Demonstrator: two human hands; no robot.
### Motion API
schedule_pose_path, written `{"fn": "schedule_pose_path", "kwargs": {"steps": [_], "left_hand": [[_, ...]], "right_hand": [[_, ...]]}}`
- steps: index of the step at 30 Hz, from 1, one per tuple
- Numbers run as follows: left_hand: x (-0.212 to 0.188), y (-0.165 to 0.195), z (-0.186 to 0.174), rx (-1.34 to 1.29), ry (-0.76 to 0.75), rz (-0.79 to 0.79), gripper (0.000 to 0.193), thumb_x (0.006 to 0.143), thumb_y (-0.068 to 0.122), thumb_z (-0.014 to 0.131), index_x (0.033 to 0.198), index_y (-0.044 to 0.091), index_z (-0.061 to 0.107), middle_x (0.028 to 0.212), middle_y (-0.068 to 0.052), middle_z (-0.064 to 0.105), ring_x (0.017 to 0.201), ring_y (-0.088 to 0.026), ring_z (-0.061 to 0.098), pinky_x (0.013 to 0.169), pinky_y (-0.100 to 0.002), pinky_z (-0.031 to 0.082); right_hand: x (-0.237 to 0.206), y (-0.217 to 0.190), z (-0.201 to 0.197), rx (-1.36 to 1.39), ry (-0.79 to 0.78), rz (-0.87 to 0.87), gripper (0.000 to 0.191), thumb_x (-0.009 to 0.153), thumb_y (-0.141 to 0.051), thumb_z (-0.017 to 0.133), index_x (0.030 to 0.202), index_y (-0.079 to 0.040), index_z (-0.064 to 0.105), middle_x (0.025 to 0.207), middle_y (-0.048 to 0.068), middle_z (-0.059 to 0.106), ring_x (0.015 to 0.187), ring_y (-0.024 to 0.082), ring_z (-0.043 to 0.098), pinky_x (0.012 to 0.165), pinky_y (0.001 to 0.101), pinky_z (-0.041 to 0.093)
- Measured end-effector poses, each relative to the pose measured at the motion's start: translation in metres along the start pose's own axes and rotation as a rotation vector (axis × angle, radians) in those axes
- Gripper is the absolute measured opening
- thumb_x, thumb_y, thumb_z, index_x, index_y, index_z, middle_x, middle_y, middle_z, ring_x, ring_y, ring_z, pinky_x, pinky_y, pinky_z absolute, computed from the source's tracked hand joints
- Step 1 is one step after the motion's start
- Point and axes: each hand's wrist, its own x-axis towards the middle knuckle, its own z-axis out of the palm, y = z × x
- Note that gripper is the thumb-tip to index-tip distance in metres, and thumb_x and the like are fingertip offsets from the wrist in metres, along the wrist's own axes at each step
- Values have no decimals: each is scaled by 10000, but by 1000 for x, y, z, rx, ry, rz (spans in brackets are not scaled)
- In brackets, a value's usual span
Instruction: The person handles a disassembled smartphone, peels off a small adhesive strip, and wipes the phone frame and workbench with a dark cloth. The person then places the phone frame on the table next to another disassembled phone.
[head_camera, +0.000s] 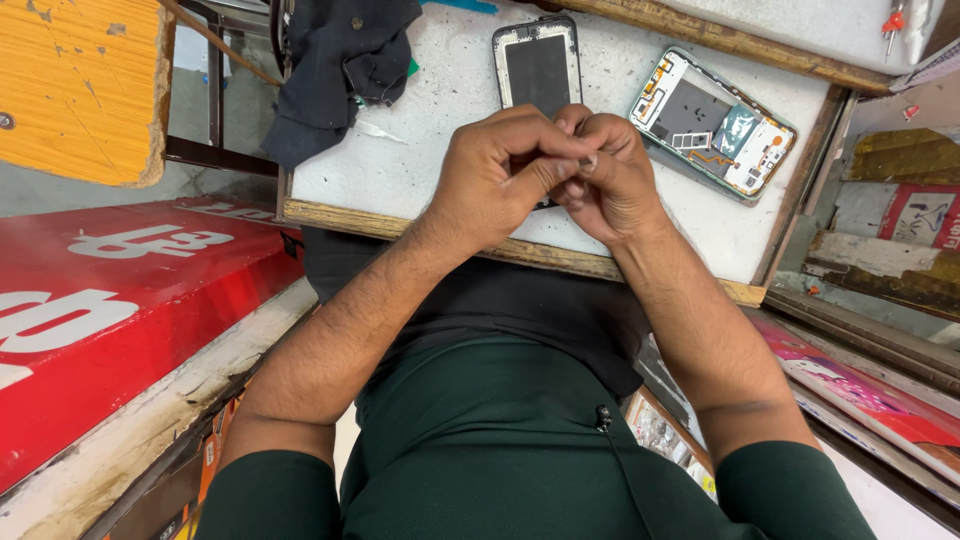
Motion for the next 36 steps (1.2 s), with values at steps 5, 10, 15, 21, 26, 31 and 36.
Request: {"fn": "schedule_pose_path", "kwargs": {"steps": [5, 10, 15, 21, 26, 31, 36], "left_hand": [[0, -3, 3, 111, 22, 59, 73, 1023, 3, 721, 1072, 52, 744, 953, -22, 676, 883, -97, 724, 782, -220, 647], [-4, -3, 8, -193, 52, -33, 86, 1054, 18, 663, 1131, 27, 702, 1023, -46, 672, 921, -110, 756, 826, -240, 675], [-5, -3, 8, -69, 68, 9, 84, 1050, 18, 675, 1123, 41, 708, 1018, -46, 666, 911, -103, 747, 802, -225, 667], [-3, -6, 7, 55, 65, 82, 100, 1045, 17, 684, 1119, 71, 722, 985, -28, 666, 900, -83, 731, 787, -211, 655], [-1, -8, 7, 148, 71, 137, 111, 1045, 14, 692, 1109, 97, 728, 975, -17, 681, 919, -93, 740, 800, -212, 660], [-2, -9, 10, 183, 88, 149, 95, 1035, 31, 706, 1102, 95, 730, 963, -16, 676, 902, -88, 731, 787, -211, 650], [-3, -8, 11, 8, 101, 69, 82, 1053, 38, 682, 1116, 74, 720, 992, -20, 676, 892, -79, 735, 776, -212, 649]], "right_hand": [[0, -1, 0, -5, 11, 0, 96, 950, -81, 823, 953, -35, 739, 1177, 76, 663, 688, 72, 654, 507, 165, 519], [0, 0, 2, 4, 4, 6, 115, 949, -107, 833, 976, -38, 745, 1172, 68, 657, 672, 66, 627, 524, 182, 507], [0, -1, 3, -5, 7, 9, 116, 946, -104, 833, 969, -36, 742, 1217, 73, 659, 678, 70, 627, 512, 176, 498], [0, -1, 1, 7, -3, 3, 98, 945, -89, 820, 957, -32, 740, 1202, 73, 664, 727, 84, 643, 546, 189, 503], [1, 0, -2, 6, -12, 2, 75, 961, -78, 809, 963, -33, 749, 1183, 75, 676, 677, 64, 658, 497, 155, 512], [1, 0, -1, 17, 21, 4, 79, 953, -73, 819, 980, -48, 749, 1173, 80, 680, 678, 65, 661, 494, 155, 516], [1, 0, 1, 42, 4, 1, 109, 949, -105, 827, 989, -44, 746, 1189, 73, 669, 676, 70, 647, 539, 191, 510]]}}
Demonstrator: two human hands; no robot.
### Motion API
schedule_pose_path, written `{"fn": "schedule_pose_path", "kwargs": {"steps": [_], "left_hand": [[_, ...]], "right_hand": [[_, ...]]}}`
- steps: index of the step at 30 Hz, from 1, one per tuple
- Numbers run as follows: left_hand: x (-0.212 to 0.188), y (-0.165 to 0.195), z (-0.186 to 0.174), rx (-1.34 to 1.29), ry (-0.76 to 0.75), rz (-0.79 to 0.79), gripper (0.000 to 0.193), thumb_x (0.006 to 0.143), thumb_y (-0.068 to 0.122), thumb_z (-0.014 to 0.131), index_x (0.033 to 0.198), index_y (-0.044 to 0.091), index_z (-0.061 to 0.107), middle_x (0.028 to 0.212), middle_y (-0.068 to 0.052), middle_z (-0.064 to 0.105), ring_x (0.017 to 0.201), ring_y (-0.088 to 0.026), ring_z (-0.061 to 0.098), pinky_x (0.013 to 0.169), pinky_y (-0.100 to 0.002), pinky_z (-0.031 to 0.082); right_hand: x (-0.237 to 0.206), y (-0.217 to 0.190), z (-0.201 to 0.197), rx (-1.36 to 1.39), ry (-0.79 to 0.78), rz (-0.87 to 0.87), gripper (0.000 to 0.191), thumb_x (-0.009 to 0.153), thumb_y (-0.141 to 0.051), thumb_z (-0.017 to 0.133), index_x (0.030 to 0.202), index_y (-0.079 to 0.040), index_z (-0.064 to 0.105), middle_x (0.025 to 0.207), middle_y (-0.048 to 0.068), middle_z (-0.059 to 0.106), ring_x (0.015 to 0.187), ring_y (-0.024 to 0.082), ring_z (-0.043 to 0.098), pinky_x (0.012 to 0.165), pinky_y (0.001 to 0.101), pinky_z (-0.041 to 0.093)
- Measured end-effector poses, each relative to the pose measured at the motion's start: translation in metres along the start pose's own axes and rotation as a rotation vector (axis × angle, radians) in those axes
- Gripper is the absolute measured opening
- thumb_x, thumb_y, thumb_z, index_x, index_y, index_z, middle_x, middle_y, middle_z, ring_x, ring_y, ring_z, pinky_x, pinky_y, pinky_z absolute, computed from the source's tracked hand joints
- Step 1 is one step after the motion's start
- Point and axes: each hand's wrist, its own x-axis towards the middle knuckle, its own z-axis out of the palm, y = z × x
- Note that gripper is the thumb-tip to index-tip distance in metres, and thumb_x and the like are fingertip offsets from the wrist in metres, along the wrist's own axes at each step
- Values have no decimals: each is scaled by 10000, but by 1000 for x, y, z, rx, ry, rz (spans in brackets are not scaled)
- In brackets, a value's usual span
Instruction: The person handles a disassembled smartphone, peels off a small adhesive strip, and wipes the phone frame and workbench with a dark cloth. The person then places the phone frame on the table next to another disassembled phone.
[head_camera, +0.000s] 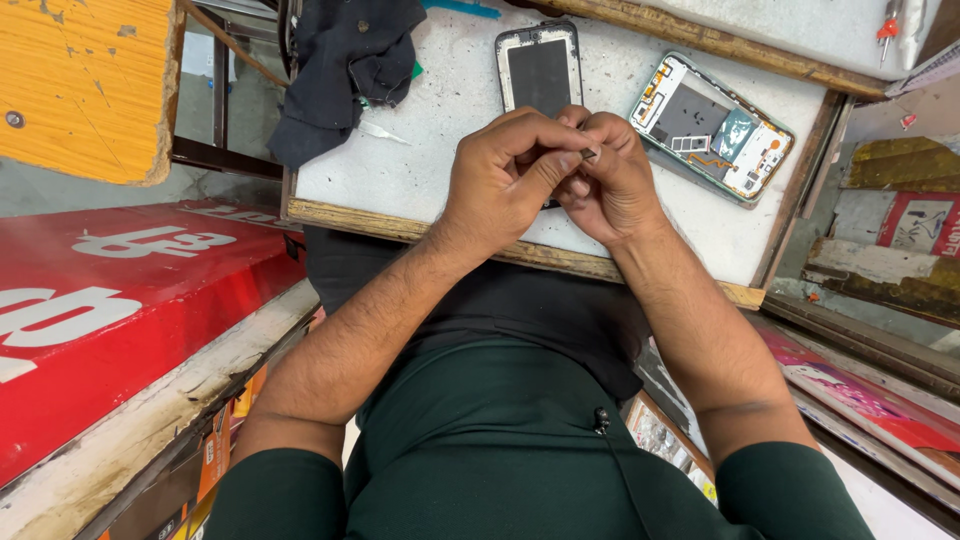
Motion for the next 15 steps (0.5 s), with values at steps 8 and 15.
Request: {"fn": "schedule_pose_path", "kwargs": {"steps": [8, 15], "left_hand": [[1, 3, 2, -160, -7, -57, 74, 1060, 31, 651, 1116, 59, 691, 1015, -30, 655, 897, -81, 748, 807, -222, 662], [2, 2, 1, 17, 4, 18, 60, 1054, 45, 675, 1094, 67, 713, 989, -20, 660, 890, -82, 734, 782, -214, 656]], "right_hand": [[-1, -1, -1, 14, 1, 22, 127, 951, -114, 838, 997, -58, 734, 1167, 61, 653, 687, 80, 635, 512, 175, 491], [-1, -2, -1, 9, -12, 25, 112, 959, -117, 829, 998, -56, 744, 1232, 55, 662, 695, 74, 641, 525, 171, 500]]}}
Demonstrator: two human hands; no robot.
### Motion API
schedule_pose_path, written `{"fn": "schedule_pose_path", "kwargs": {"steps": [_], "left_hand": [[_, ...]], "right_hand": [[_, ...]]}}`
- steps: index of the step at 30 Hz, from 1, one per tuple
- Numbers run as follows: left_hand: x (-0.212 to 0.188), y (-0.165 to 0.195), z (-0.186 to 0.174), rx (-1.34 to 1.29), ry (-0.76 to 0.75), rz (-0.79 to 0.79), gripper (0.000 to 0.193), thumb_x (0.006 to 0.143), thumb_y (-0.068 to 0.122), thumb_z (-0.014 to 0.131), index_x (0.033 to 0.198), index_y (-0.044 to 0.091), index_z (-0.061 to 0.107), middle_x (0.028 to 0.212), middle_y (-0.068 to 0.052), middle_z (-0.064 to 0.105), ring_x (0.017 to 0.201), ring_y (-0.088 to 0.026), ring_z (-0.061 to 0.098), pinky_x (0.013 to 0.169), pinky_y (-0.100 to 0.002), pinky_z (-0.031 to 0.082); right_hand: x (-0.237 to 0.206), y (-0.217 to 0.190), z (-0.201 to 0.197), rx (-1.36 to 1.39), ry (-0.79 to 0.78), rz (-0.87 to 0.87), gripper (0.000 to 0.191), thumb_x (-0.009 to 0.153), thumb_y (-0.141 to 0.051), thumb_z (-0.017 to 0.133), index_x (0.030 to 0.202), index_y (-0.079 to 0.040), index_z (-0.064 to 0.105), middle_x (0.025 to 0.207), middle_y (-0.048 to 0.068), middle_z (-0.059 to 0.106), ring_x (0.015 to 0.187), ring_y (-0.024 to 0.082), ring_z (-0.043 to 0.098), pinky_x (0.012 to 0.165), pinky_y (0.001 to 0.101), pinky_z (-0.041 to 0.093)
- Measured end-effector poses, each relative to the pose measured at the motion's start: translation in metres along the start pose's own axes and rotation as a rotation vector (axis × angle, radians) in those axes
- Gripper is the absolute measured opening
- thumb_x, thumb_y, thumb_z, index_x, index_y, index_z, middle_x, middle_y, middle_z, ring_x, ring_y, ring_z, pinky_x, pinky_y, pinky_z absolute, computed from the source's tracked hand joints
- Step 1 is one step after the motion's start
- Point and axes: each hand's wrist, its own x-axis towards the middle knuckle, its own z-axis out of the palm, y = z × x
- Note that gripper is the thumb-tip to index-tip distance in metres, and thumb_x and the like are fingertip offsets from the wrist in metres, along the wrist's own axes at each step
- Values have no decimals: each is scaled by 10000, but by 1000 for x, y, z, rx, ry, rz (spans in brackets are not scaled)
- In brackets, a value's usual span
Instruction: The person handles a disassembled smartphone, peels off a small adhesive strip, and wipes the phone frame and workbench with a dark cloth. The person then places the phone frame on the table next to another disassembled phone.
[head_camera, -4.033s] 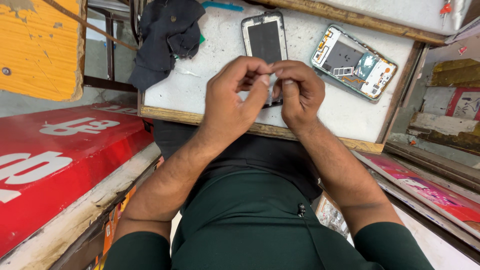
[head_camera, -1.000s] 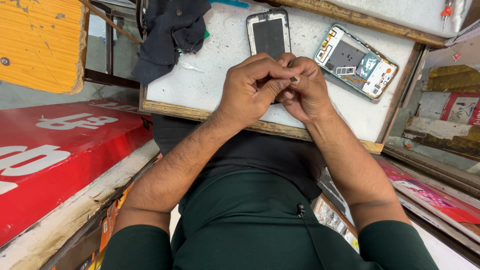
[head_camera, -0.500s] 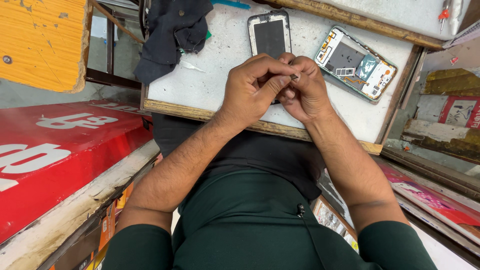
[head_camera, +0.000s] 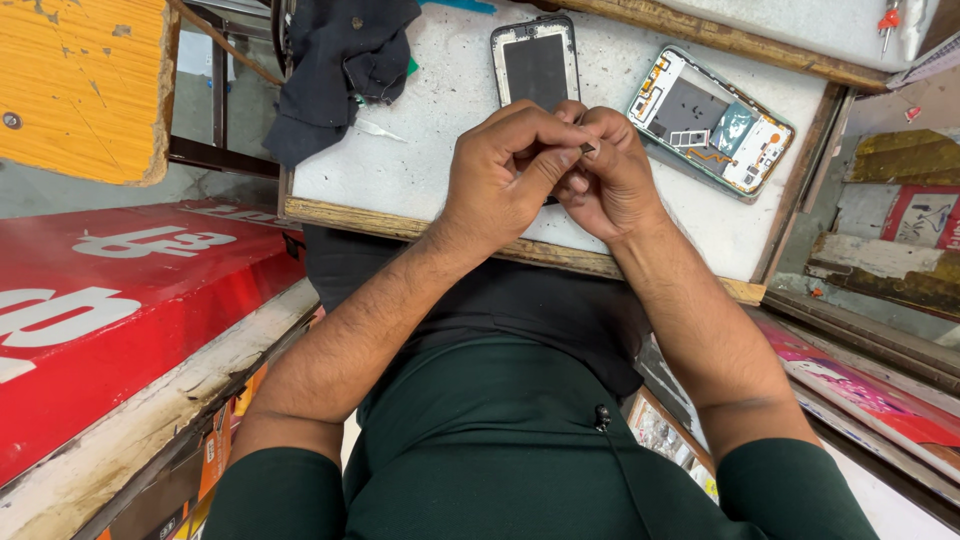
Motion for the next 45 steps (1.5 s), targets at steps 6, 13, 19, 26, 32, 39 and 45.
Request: {"fn": "schedule_pose_path", "kwargs": {"steps": [6, 13, 19, 26, 32, 39, 45], "left_hand": [[3, -4, 0, 111, -2, 32, 61, 1042, 56, 703, 1075, 100, 728, 958, -1, 662, 890, -74, 728, 774, -206, 656], [2, -2, 2, 170, 0, 92, 89, 1026, 29, 701, 1083, 95, 718, 971, -8, 674, 940, -94, 738, 830, -219, 657], [3, 13, -3, -323, -47, -98, 128, 1053, 18, 607, 1135, 99, 663, 984, -15, 688, 889, -85, 737, 816, -241, 660], [-11, 33, -12, 118, -51, -83, 194, 1062, -27, 553, 1128, 58, 715, 1038, -29, 660, 950, -90, 719, 834, -236, 647], [-12, 35, -12, 330, -34, -111, 177, 948, -35, 638, 1047, 53, 756, 952, -58, 706, 777, -112, 709, 676, -234, 587], [-23, 46, -23, 287, -60, -70, 255, 936, -48, 603, 1163, 12, 702, 978, -83, 687, 904, -137, 749, 804, -245, 640], [-27, 46, -34, 270, -54, -136, 204, 952, -20, 630, 1133, 29, 710, 996, -68, 700, 900, -125, 738, 793, -259, 630]], "right_hand": [[2, 1, -1, 24, -43, 1, 95, 964, -127, 813, 1002, -62, 755, 1185, 54, 687, 702, 67, 667, 517, 165, 531], [0, 0, -4, 36, -1, 11, 92, 972, -116, 813, 996, -56, 747, 1130, 57, 688, 701, 69, 670, 511, 159, 534], [-3, 1, -2, -65, -27, -76, 158, 1019, -165, 801, 1018, -54, 688, 1050, 72, 673, 674, 84, 586, 539, 173, 505], [-2, 4, 7, -292, 123, -278, 157, 1068, -179, 659, 1125, -57, 579, 1145, 153, 666, 608, 100, 565, 545, 197, 464], [-6, 10, 3, -532, 36, -459, 182, 1105, -57, 481, 936, -32, 545, 1057, 192, 629, 635, 155, 509, 628, 262, 466], [-2, 11, 9, -794, 167, -583, 131, 1083, -29, 589, 965, -24, 533, 1259, 144, 582, 741, 116, 575, 592, 218, 490], [-3, 11, 15, -859, 134, -545, 248, 1048, -224, 756, 1076, -14, 628, 1247, 145, 644, 738, 80, 612, 634, 210, 540]]}}
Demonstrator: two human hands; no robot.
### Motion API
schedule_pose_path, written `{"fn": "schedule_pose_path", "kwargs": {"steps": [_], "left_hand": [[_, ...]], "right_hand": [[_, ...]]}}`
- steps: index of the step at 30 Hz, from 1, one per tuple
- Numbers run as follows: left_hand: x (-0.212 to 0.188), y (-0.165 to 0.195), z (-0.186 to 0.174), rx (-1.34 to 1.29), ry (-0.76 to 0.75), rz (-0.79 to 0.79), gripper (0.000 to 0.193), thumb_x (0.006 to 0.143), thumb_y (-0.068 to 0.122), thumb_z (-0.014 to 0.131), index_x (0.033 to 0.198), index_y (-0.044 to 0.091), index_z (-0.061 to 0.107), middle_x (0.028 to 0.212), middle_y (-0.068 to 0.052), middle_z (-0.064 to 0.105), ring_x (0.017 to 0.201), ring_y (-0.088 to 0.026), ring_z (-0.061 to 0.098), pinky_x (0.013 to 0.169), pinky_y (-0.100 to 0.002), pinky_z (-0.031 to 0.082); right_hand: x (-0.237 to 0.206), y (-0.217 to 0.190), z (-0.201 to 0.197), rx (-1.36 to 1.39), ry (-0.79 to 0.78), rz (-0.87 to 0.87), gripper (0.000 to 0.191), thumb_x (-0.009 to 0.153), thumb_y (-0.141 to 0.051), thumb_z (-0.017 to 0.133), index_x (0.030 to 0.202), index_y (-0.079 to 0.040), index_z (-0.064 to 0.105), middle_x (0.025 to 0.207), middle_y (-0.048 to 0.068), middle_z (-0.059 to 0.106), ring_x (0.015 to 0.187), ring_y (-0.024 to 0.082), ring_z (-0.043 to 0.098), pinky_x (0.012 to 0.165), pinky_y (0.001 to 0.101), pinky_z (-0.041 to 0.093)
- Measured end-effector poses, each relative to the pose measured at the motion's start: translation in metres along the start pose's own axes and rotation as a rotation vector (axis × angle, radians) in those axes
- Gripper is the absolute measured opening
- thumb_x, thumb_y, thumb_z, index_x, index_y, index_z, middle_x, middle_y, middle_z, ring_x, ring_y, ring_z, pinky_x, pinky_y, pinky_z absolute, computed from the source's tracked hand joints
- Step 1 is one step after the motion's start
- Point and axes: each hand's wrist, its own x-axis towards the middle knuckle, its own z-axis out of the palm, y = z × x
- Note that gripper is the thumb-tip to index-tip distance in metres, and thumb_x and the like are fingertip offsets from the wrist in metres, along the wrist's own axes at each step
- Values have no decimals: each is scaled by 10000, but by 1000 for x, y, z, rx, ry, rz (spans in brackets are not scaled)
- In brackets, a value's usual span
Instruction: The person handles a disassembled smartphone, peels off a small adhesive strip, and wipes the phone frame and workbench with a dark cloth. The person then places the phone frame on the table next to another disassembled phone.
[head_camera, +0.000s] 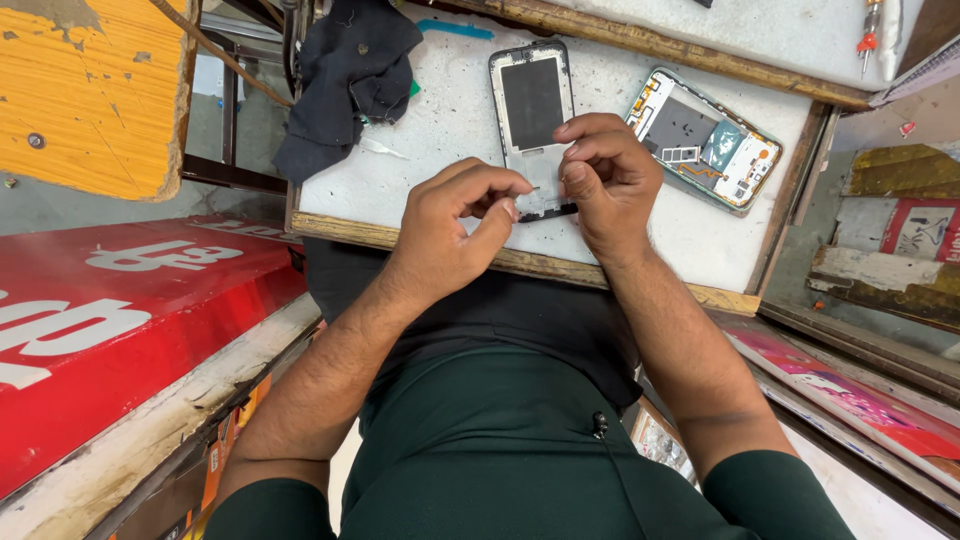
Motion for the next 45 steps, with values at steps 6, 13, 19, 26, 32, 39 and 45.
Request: {"fn": "schedule_pose_path", "kwargs": {"steps": [6, 13, 19, 26, 32, 39, 45], "left_hand": [[4, 5, 8, -77, 27, 8, 157, 1001, 51, 695, 1158, 35, 690, 997, -57, 690, 872, -108, 723, 766, -252, 621], [15, 7, 22, 131, 106, 73, 126, 1007, 70, 706, 1132, 53, 714, 995, -54, 711, 865, -147, 743, 729, -258, 618], [17, 6, 28, 128, 133, 93, 115, 993, 62, 722, 1106, 46, 710, 991, -59, 703, 878, -143, 758, 747, -248, 648], [24, -2, 21, 309, 158, 90, 72, 858, 32, 762, 869, 47, 692, 814, -47, 651, 693, -132, 686, 619, -284, 575], [31, -10, 1, 266, 274, 66, 98, 844, -13, 730, 833, 30, 643, 813, -61, 635, 650, -153, 649, 595, -313, 527], [70, -22, -57, 512, 357, 452, 143, 1009, -33, 723, 1141, 18, 710, 1075, -123, 719, 905, -233, 733, 749, -346, 600], [116, -21, -64, 571, 463, 427, 237, 1008, 128, 817, 1069, 31, 609, 959, -84, 735, 835, -215, 777, 673, -310, 627]], "right_hand": [[-4, 3, -4, -9, -17, 32, 262, 1035, -247, 772, 1050, -23, 638, 1184, 146, 658, 726, 69, 626, 596, 194, 545], [-3, 3, 0, 23, 18, 38, 255, 1039, -250, 756, 1073, -27, 637, 1171, 133, 676, 736, 49, 607, 598, 171, 526], [-3, -1, 7, -187, 35, -100, 167, 1048, -152, 740, 1083, -21, 641, 1166, 119, 671, 1022, 165, 667, 842, 263, 576], [4, -7, 14, -491, -5, -261, 103, 1001, -42, 759, 1024, -2, 667, 1055, 138, 713, 969, 178, 705, 749, 253, 566], [-5, 1, 9, -235, -21, -94, 90, 1083, -82, 603, 1135, -12, 627, 1129, 165, 693, 824, 161, 629, 711, 267, 542], [1, 11, -6, 147, 238, -20, 144, 1159, -204, 417, 1109, -95, 496, 1047, 164, 681, 671, 149, 549, 557, 225, 434], [10, 8, -10, 135, 371, 9, 108, 1136, -133, 424, 1116, -77, 515, 1024, 148, 671, 659, 136, 526, 605, 263, 449]]}}
